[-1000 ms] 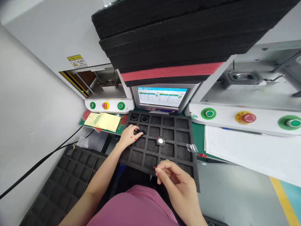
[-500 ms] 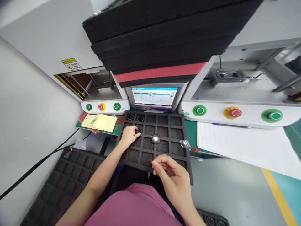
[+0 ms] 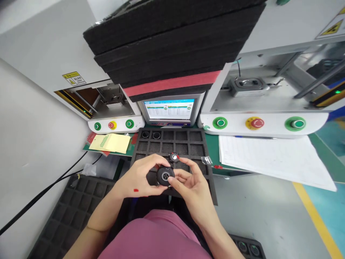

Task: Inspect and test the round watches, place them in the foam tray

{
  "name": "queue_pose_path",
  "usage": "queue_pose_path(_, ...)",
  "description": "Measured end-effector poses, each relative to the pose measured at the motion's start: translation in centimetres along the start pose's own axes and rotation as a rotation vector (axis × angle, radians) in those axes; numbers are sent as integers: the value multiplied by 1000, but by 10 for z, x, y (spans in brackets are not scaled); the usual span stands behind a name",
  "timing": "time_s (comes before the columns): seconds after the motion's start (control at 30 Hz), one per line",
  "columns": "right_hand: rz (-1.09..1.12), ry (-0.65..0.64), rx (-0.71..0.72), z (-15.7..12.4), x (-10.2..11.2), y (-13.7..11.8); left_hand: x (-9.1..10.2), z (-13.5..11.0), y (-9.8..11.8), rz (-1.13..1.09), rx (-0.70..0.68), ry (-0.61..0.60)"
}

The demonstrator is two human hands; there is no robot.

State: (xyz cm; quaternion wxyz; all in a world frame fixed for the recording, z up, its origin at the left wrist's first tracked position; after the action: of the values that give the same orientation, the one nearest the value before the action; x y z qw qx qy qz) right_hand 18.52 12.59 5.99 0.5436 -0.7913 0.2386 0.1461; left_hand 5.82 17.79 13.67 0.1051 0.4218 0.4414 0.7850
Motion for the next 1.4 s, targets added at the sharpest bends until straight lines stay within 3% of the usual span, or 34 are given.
queue_pose_path(0.13,149,-176,-138,-11,-12,8,-7,-5,-8,-467,-105,182)
queue_pose_path(0.27,143,-173,-143,-15,-12,6,-24,-8,-21,-750,-151,259)
queue_pose_path(0.33,100,-128,-107,-14,-11,0,-27,-11,-21,-801,-155,298)
queue_pose_path(0.47,38,128,163,-24,1,-28,-23,-17,-11,-862,-125,348)
queue_pose_path(0.53,-30,101,188,-33,-2,-36,-19,-19,-5,-839,-115,347)
queue_pose_path(0.67,-123,-153,-1,-48,-18,-31,-11,-20,8,-644,-177,343)
queue_pose_path(0.73,-110,-205,-78,-51,-23,-27,-9,-20,12,-566,-205,336)
queue_pose_path(1.0,-5,-193,-125,-46,-32,-22,-5,-17,17,-407,-215,338)
queue_pose_path(1.4,-63,-147,-152,-48,-36,-26,-7,-19,15,-434,-181,314)
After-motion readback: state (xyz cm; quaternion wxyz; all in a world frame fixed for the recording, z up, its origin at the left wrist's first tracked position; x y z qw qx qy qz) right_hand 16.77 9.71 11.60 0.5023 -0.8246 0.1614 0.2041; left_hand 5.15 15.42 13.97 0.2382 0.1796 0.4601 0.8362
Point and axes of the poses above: each hand's wrist, its own z-axis towards the middle knuckle, its own x-axis out of the back of the hand, y = z × x, the point moved 6 cm from there along z, towards the middle knuckle, and after that the axes turned 7 degrees about -x, right-handed, at the moved point
